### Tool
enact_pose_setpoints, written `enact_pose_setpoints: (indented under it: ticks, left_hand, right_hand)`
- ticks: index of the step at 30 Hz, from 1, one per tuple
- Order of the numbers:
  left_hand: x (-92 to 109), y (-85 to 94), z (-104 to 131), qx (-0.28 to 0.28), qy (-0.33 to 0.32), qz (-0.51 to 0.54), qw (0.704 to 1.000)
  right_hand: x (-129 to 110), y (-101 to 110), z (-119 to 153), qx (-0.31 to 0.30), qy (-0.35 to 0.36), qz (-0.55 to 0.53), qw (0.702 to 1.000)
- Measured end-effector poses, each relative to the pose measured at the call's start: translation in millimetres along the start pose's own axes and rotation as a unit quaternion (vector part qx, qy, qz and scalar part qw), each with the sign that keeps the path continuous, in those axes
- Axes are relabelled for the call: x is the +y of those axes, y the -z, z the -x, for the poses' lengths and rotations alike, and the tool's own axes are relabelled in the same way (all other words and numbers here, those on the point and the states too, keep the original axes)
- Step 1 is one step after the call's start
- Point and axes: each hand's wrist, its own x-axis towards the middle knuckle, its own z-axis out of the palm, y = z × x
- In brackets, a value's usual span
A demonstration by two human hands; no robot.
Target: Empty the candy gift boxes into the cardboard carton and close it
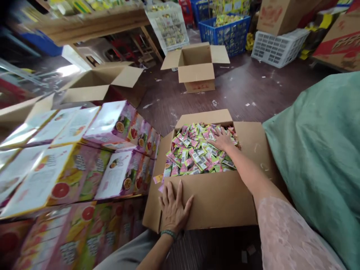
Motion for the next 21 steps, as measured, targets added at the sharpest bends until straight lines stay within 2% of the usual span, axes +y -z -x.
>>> enact_pose_setpoints:
  ticks: [2,5,6,8,10,12,14,16,19,21]
  left_hand:
    - [1,0.0,1,0.0,0.006,0.011,1.0]
    - [2,-2.4,2,0.008,0.007,0.02,1.0]
    - [2,-3.7,3,0.014,0.003,0.019,1.0]
    - [3,-6.6,4,0.038,-0.012,0.014,0.999]
    - [4,-9.2,5,0.077,-0.028,0.009,0.997]
    - [4,-11.1,6,0.114,-0.044,0.003,0.993]
    - [5,-12.6,8,0.135,-0.056,-0.002,0.989]
    - [4,-14.0,8,0.145,-0.065,-0.005,0.987]
    - [4,-16.2,8,0.153,-0.072,-0.004,0.986]
    - [4,-17.1,8,0.153,-0.074,0.001,0.986]
  right_hand:
    - [-1,-7,7,-0.007,0.012,0.005,1.0]
    - [6,11,9,-0.038,0.017,-0.033,0.999]
    - [6,21,7,-0.022,0.011,-0.056,0.998]
    - [-2,42,-1,0.056,-0.004,-0.093,0.994]
    - [-27,61,-17,0.146,0.016,-0.092,0.985]
    - [-64,73,-36,0.187,0.089,-0.053,0.977]
    - [-102,76,-56,0.169,0.173,-0.004,0.97]
    - [-129,69,-70,0.103,0.206,0.027,0.973]
    - [-134,42,-69,0.007,0.159,0.035,0.987]
    - [-122,23,-57,-0.01,0.122,0.02,0.992]
